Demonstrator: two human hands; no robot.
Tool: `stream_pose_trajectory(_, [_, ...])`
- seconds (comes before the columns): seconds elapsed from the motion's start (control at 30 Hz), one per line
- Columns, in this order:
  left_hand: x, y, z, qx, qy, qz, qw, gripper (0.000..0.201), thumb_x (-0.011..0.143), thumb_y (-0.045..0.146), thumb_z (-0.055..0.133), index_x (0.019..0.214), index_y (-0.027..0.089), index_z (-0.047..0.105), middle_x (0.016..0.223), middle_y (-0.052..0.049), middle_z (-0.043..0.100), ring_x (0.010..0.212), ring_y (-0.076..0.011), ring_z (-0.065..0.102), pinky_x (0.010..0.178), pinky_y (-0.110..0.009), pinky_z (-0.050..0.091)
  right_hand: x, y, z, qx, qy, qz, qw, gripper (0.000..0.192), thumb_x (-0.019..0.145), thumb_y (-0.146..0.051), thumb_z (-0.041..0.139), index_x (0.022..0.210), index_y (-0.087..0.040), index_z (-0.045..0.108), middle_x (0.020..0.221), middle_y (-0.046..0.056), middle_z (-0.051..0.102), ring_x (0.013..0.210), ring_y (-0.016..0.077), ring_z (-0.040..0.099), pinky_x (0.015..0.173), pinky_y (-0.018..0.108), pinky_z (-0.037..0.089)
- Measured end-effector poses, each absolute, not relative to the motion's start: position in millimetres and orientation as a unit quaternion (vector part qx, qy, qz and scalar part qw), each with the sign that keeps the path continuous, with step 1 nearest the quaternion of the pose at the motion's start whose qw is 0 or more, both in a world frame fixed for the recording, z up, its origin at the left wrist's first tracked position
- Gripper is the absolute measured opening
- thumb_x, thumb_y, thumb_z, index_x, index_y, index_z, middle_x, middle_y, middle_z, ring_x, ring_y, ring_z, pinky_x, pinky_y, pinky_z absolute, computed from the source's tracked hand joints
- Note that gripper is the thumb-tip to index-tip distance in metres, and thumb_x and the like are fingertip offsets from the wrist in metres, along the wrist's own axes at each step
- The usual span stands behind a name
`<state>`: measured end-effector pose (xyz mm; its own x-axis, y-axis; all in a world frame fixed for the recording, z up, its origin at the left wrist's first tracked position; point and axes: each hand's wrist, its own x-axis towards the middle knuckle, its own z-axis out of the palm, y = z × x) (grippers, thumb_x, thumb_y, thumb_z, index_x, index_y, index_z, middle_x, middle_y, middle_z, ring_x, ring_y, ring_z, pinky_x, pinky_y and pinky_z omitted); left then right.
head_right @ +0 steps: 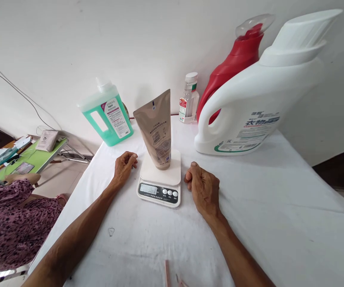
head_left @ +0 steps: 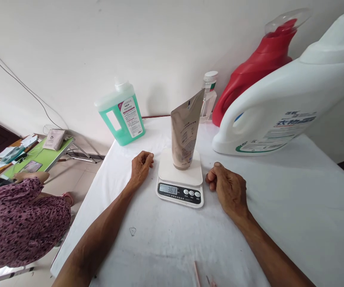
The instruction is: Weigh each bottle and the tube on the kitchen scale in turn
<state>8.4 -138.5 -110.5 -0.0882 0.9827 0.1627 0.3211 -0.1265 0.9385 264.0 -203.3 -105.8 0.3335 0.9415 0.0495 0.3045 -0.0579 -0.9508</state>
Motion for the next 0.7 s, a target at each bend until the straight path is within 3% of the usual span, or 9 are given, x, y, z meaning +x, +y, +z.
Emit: stream_pose_trajectory(0.7, [8.6, -138.9, -109.1, 0.576, 0.566, 0.474, 0.352, 0.031, 0.091, 0.048, 0.064, 0.083, 0.019, 0.065, 0.071, 0.000, 0.064, 0.060, -0.0126, 0.058, 0.062, -0.027, 0.047, 264.9, -201.2, -108.2, -0.658, -0.479, 0.328, 0.480, 0.058, 0.100, -0.062, 0.039, 0.058, -0.025, 0.053, 0.048, 0.000, 0.054, 0.050, 0.0175, 0.052, 0.058, 0.031, 0.040])
